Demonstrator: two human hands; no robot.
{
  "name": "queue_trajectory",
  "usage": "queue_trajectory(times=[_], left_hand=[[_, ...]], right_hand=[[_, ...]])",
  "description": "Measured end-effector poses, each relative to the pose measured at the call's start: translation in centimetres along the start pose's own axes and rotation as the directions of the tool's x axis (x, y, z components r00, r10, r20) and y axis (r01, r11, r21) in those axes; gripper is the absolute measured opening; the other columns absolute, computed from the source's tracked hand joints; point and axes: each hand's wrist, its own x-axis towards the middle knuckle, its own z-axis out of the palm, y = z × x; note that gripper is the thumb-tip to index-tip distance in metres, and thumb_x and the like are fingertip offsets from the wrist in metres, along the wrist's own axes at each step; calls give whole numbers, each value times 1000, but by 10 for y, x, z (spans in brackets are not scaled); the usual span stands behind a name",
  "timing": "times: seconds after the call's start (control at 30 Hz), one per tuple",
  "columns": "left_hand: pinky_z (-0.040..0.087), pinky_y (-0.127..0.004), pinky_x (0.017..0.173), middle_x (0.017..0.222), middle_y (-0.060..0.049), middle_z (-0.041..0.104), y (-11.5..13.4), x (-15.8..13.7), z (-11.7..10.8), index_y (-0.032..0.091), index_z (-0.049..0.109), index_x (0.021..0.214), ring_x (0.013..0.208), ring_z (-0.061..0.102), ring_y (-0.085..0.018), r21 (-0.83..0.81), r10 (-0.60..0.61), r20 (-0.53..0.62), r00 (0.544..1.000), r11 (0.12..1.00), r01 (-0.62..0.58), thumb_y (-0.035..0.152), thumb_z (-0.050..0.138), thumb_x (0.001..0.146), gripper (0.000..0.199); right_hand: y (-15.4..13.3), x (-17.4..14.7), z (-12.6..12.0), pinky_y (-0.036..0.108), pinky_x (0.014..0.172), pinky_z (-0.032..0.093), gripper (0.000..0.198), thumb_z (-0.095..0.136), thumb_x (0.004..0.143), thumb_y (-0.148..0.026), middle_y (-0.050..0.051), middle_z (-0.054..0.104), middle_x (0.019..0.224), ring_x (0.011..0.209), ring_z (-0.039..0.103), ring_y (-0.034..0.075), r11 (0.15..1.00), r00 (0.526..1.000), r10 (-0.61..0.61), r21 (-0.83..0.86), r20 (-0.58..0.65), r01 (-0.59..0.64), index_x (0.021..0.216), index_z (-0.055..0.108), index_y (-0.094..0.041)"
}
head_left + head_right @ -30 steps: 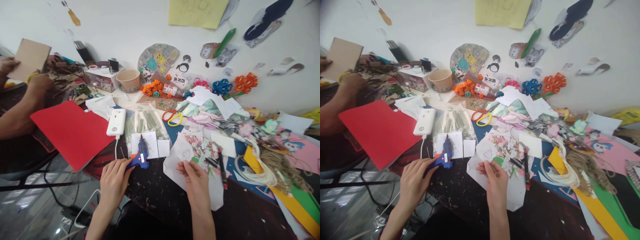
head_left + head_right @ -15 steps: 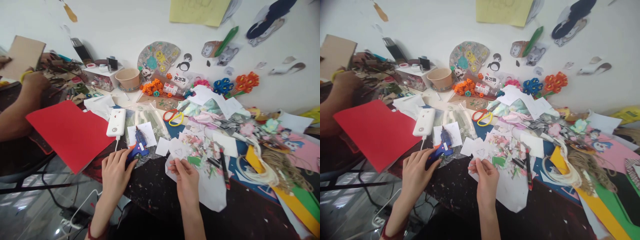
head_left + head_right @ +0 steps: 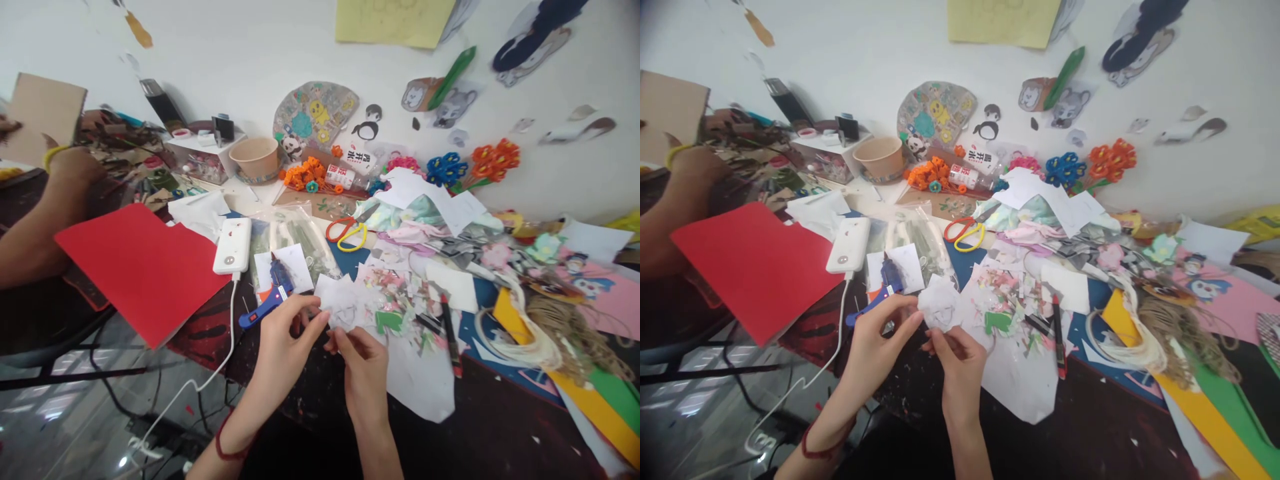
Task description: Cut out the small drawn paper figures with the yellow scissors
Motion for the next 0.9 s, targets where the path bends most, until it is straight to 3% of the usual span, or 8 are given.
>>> queue_trajectory(times=[0.1,0.2,0.27,0.37,0.4,0.67,0.9], left_hand=[[42,-21,59,64,4,54,-2,3,-2,18,64,78,60,49,-10,-78,-51,-21,998,996,49,31,65,91,18],[44,-22,63,72,3,60,-9,0,-16,19,66,83,65,53,-11,-82,-89,-188,978,994,75,31,68,88,13],[44,-22,65,77,2,64,-14,-2,-28,20,68,87,69,55,-11,-45,-78,-306,949,997,68,30,72,86,10],[44,-23,65,77,2,65,-20,-6,-42,20,69,88,69,56,-11,-21,-61,-362,930,998,58,29,73,84,10],[44,-22,65,76,2,64,-21,-7,-44,20,69,87,68,55,-11,-17,-61,-370,927,998,59,29,74,84,10],[42,-23,63,76,2,61,-30,-13,-47,20,66,85,67,52,-11,-9,-105,-305,947,994,108,33,71,86,14],[40,-23,63,76,2,59,-33,-17,-49,19,63,83,67,49,-11,0,-108,-268,957,994,112,35,69,88,17]], right_hand=[[-9,2,-8,28,67,53,21,83,74,-39,2,73,66,65,69,17,991,996,-4,-133,85,16,72,75,-20],[-32,13,-21,32,75,55,24,76,80,-40,5,78,88,76,72,20,916,988,-65,-384,138,113,97,79,-24],[-50,25,-27,34,73,52,21,70,84,-38,5,77,85,70,69,19,772,977,-173,-599,127,214,95,79,-23],[-67,51,-26,35,69,48,22,62,86,-34,6,78,85,64,65,20,502,949,-248,-812,196,299,91,79,-21],[-68,60,-23,35,68,47,20,62,84,-32,6,78,84,63,65,20,480,946,-246,-822,209,307,87,79,-21],[-51,100,-4,36,68,43,17,63,80,-30,5,78,74,62,62,21,444,926,-279,-821,254,359,72,77,-23],[-48,108,3,33,67,43,11,67,72,-26,4,75,69,61,61,19,529,937,-255,-777,238,341,66,76,-22]])
